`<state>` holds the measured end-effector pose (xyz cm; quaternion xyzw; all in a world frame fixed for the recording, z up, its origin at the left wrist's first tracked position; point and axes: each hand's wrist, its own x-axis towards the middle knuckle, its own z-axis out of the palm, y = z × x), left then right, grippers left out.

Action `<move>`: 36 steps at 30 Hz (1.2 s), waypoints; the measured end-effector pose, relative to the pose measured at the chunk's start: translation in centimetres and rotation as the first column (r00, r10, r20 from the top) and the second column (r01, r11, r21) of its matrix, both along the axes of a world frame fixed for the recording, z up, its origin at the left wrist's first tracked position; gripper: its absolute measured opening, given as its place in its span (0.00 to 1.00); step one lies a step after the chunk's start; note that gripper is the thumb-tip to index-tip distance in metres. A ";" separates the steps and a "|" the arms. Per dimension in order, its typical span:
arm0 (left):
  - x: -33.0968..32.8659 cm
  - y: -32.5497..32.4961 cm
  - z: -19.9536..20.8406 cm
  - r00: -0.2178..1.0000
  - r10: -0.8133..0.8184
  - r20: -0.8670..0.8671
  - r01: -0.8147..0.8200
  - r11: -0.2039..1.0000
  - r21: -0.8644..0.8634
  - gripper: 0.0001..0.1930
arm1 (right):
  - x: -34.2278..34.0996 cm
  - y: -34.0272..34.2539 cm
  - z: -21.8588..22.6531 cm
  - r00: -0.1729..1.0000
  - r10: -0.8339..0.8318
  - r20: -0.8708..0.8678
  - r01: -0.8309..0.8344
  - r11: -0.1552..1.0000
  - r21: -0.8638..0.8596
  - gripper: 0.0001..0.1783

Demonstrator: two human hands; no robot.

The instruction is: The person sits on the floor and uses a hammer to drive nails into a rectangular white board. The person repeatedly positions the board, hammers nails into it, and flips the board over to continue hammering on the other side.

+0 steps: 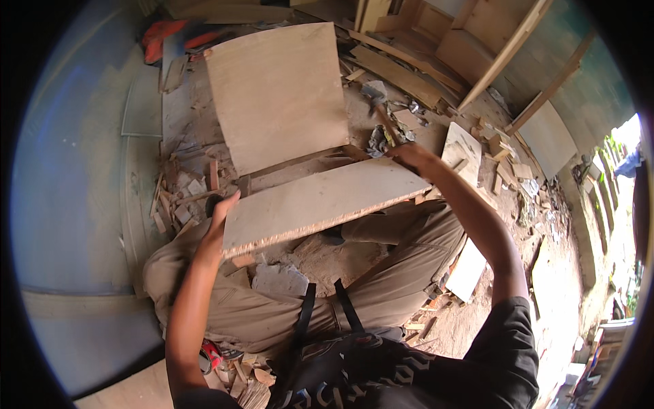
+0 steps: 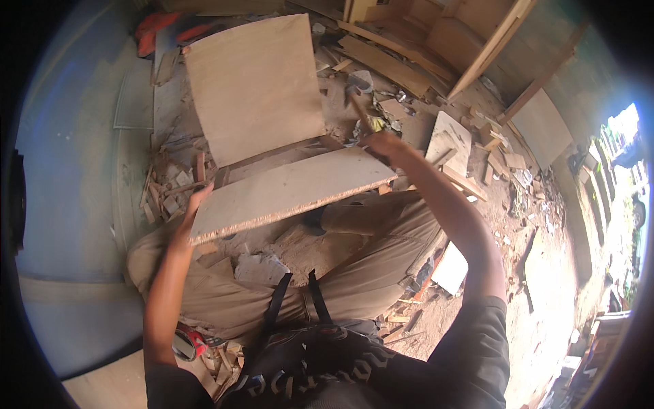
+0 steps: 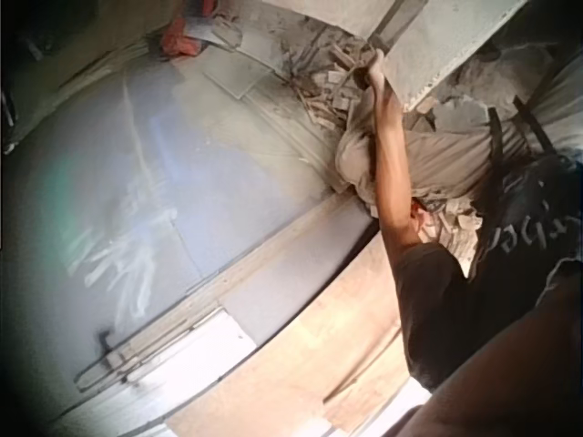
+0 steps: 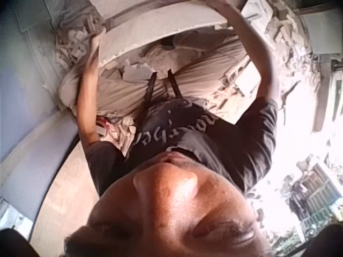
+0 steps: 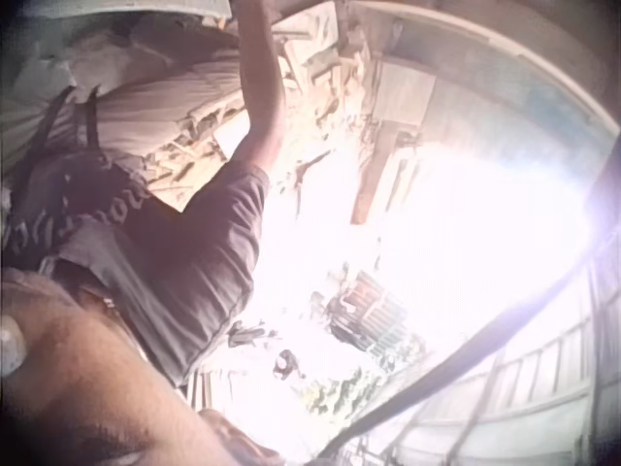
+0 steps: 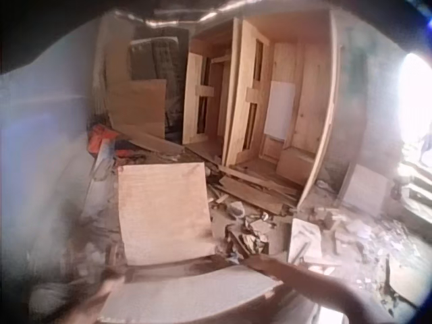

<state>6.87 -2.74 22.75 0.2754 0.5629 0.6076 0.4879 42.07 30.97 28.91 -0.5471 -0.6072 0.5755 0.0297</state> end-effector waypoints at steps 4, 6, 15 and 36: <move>0.7 0.5 0.7 0.953 -0.005 0.304 0.145 0.887 -0.438 0.43 | 0.1 -1.3 -4.2 0.995 -0.010 0.101 0.031 0.977 -0.210 0.17; 1.5 -0.5 1.1 0.970 0.090 0.227 0.058 0.819 -0.571 0.46 | -1.0 -3.5 -4.9 0.991 -0.019 0.132 0.051 0.969 -0.242 0.17; 3.4 -1.5 -1.9 0.984 -0.109 -0.140 -0.009 0.758 -0.652 0.47 | -1.0 -8.1 -7.7 0.991 -0.023 0.135 0.059 0.960 -0.272 0.28; -1.9 -3.4 -9.0 0.944 -0.101 0.315 0.228 0.888 -0.400 0.30 | -0.2 -10.4 -13.1 0.968 -0.101 -0.231 0.094 0.995 -0.042 0.21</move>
